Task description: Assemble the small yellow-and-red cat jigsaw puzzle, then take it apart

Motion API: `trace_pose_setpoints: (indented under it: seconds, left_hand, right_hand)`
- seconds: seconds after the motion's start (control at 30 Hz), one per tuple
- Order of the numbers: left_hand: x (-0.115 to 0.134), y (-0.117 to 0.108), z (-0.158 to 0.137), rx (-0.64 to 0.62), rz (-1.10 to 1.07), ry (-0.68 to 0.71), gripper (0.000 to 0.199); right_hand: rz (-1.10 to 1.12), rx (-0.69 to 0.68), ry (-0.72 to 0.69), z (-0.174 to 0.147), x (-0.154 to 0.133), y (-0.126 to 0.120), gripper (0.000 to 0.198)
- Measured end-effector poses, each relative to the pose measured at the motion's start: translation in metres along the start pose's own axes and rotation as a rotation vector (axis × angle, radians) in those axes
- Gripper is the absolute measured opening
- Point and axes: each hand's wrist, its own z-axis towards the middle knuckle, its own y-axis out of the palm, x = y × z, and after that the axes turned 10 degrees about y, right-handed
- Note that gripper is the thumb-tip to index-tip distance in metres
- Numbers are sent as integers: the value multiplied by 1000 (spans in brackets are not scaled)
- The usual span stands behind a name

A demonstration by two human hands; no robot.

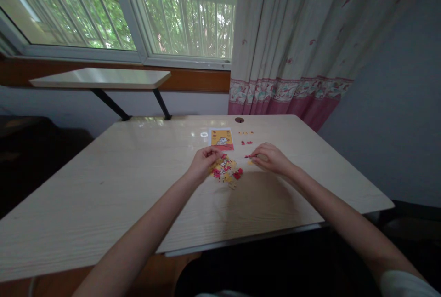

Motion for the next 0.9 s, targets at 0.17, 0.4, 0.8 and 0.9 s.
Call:
trace_pose_setpoints:
  seconds: [0.17, 0.4, 0.8, 0.9]
  left_hand:
    - [3, 9, -5, 57, -209, -101, 27]
    - [-4, 12, -6, 55, -261, -119, 23]
    - [-2, 14, -11, -119, -188, -151, 23]
    - [-3, 15, -12, -123, -156, -116, 20]
  right_hand:
    - [-20, 27, -62, 26, -46, 14, 18]
    - [34, 179, -16, 34, -66, 49, 24]
    - [140, 339, 103, 16, -67, 59, 19]
    - [228, 282, 172, 18, -67, 60, 19]
